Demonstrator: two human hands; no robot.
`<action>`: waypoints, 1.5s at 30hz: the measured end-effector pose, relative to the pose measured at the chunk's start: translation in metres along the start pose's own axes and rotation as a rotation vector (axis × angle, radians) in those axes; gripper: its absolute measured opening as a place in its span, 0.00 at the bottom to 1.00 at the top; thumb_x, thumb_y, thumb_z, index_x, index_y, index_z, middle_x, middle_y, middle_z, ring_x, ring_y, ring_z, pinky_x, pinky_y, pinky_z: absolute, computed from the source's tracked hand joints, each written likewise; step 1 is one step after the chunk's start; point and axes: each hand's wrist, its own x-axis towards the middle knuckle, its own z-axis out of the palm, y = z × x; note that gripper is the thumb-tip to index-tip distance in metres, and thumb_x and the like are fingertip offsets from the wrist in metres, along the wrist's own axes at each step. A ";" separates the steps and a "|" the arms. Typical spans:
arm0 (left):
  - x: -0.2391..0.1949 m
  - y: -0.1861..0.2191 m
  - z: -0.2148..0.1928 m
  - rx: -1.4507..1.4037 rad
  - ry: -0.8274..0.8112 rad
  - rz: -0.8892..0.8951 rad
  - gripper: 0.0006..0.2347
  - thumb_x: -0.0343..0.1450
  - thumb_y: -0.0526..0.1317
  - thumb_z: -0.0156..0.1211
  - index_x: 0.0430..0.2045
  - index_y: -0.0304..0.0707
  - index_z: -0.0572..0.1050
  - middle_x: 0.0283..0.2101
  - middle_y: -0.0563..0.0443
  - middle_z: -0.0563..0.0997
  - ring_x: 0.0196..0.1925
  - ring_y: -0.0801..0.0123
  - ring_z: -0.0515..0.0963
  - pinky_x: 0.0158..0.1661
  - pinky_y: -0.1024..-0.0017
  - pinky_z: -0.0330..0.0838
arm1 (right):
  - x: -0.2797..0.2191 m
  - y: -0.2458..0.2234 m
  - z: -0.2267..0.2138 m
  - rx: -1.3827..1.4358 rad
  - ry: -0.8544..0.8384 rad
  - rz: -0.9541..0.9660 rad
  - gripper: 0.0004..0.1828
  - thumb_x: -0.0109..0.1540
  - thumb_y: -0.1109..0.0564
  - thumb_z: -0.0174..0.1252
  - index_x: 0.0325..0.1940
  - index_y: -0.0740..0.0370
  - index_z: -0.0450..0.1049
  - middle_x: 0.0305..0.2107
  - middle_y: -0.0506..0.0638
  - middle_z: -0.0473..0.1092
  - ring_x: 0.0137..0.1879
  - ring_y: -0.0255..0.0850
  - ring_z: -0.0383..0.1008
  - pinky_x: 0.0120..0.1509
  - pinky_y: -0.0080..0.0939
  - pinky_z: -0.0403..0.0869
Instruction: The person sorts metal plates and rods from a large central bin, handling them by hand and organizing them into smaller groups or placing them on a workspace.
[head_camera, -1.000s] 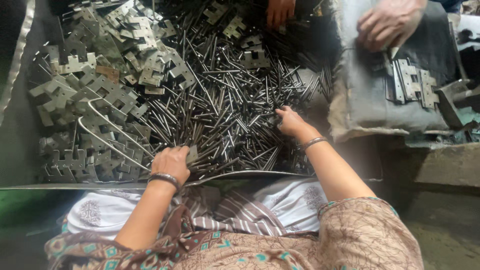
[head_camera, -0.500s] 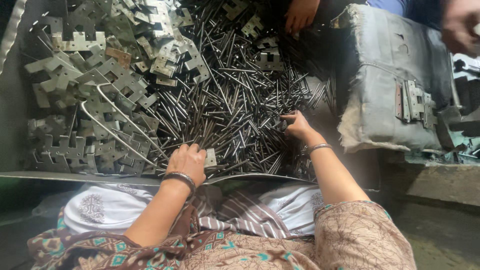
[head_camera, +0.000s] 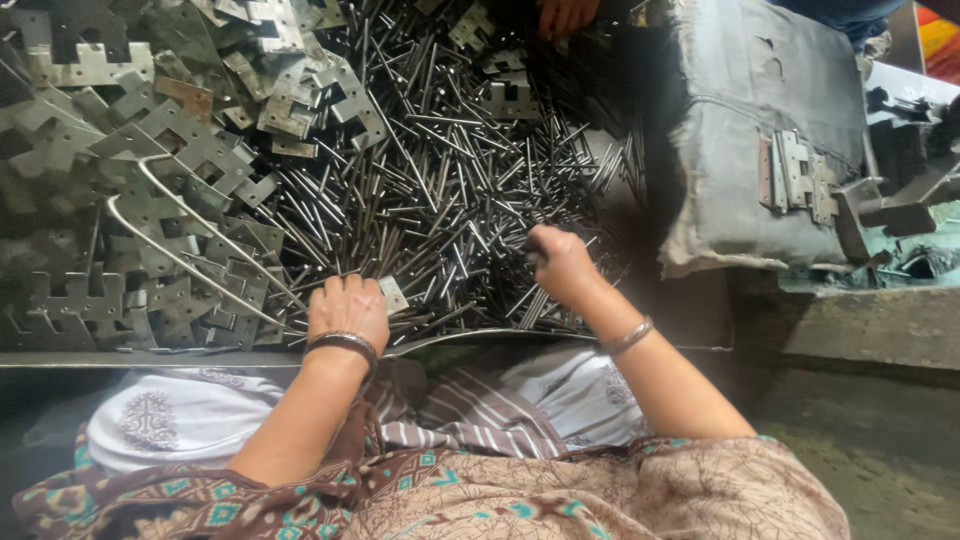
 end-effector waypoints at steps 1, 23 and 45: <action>0.000 -0.001 0.001 0.010 0.024 -0.003 0.08 0.68 0.37 0.55 0.36 0.38 0.79 0.43 0.46 0.81 0.50 0.54 0.78 0.49 0.58 0.72 | -0.012 -0.015 0.001 -0.017 -0.018 -0.025 0.10 0.54 0.72 0.58 0.37 0.65 0.75 0.33 0.60 0.75 0.42 0.56 0.78 0.45 0.49 0.75; 0.009 0.009 -0.015 -2.806 -0.365 -0.110 0.17 0.76 0.40 0.40 0.51 0.30 0.74 0.53 0.36 0.79 0.55 0.47 0.80 0.57 0.52 0.73 | -0.005 -0.073 -0.024 1.407 0.099 0.377 0.37 0.61 0.74 0.52 0.76 0.63 0.60 0.44 0.57 0.76 0.45 0.43 0.80 0.45 0.37 0.80; 0.151 -0.154 -0.026 -0.006 0.451 -0.175 0.19 0.74 0.48 0.50 0.49 0.33 0.78 0.59 0.31 0.73 0.63 0.41 0.67 0.58 0.34 0.56 | -0.062 -0.056 -0.037 1.792 0.095 0.192 0.34 0.62 0.68 0.52 0.72 0.85 0.60 0.47 0.69 0.75 0.48 0.50 0.80 0.67 0.59 0.77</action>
